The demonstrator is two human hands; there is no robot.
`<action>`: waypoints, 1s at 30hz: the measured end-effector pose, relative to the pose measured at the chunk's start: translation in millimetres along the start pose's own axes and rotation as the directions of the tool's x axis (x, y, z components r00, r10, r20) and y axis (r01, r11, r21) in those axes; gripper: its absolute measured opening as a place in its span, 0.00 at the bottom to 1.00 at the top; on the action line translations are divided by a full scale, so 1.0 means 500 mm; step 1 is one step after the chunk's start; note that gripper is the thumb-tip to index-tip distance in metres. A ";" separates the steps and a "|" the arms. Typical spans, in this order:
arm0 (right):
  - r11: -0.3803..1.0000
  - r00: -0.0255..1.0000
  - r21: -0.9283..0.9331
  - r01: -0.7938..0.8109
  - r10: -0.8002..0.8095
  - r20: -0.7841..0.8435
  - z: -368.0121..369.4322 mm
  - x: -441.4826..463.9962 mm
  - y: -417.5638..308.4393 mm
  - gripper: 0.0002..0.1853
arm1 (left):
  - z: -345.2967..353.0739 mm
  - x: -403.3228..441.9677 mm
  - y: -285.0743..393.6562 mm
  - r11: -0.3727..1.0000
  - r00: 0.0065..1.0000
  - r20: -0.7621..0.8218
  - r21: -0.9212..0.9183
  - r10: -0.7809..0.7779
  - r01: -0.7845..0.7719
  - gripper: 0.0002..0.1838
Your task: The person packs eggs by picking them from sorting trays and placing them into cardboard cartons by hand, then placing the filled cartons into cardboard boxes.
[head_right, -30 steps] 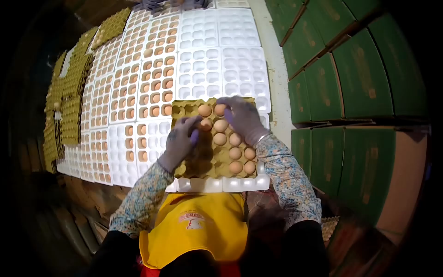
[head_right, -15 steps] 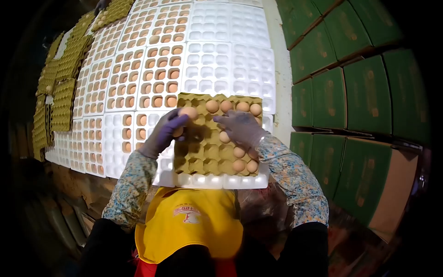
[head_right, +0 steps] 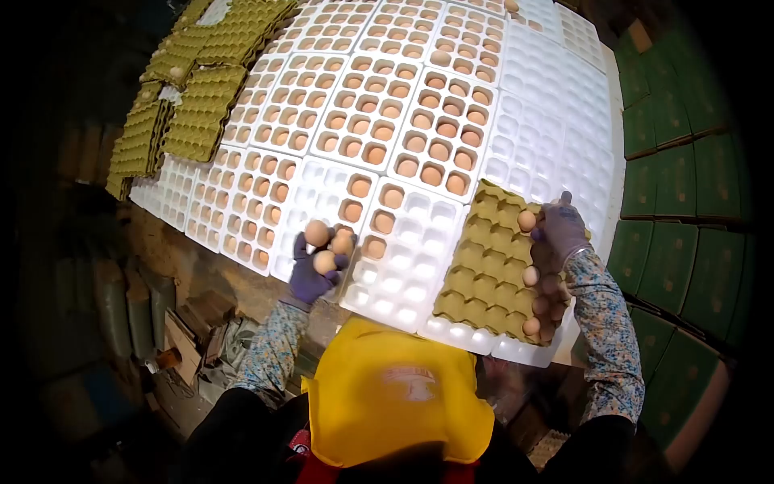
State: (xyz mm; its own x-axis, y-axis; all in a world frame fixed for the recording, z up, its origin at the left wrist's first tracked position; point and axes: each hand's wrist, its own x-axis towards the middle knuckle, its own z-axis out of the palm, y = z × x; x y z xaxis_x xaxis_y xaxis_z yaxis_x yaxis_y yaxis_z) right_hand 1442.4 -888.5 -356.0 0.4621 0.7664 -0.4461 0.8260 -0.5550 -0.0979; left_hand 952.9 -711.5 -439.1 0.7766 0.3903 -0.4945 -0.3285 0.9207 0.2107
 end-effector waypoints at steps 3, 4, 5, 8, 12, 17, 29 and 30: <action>0.978 0.979 -0.074 0.194 -0.198 -0.056 0.020 -0.002 0.026 0.14 | -0.095 -0.037 0.081 0.462 0.912 0.097 0.837 0.400 -0.291 0.49; 0.992 0.989 0.041 0.120 -0.116 -0.086 0.015 -0.022 0.025 0.14 | -0.111 -0.028 0.104 0.619 0.928 0.048 0.732 0.369 -0.284 0.43; 0.984 0.991 0.166 0.066 -0.045 -0.128 0.002 -0.032 0.000 0.14 | -0.114 -0.020 0.137 0.924 0.978 0.005 0.328 0.209 -0.199 0.37; 0.999 0.991 0.018 -0.043 0.045 -0.127 -0.017 -0.063 -0.049 0.12 | -0.120 -0.010 0.190 0.984 0.990 0.137 -0.178 0.014 0.011 0.30; 0.989 0.977 -0.148 -0.002 -0.030 -0.212 0.028 -0.030 -0.046 0.13 | -0.098 -0.015 0.204 0.898 0.981 0.041 0.398 0.188 -0.189 0.28; 0.952 0.954 0.303 0.054 0.040 -0.297 -0.089 -0.056 -0.220 0.27 | 0.026 0.030 0.364 -0.342 0.836 0.412 0.893 0.363 -0.292 0.25; 0.813 0.900 0.389 0.434 -0.367 -0.236 0.103 0.067 -0.746 0.20 | 0.113 0.095 0.436 -0.620 0.925 0.380 0.724 -0.007 -0.302 0.39; 0.813 0.902 0.393 0.430 -0.368 -0.226 0.123 0.055 -0.755 0.20 | 0.098 0.068 0.424 -0.528 0.848 0.507 0.768 0.156 -0.362 0.24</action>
State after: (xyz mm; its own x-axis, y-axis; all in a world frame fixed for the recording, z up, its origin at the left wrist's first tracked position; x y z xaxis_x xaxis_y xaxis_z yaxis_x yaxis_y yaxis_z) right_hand 1123.4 -677.7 -385.7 0.1856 0.9687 -0.1651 0.7433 -0.2483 -0.6212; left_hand 935.9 -503.3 -370.0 0.8797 0.4737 0.0413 0.3049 -0.6287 0.7154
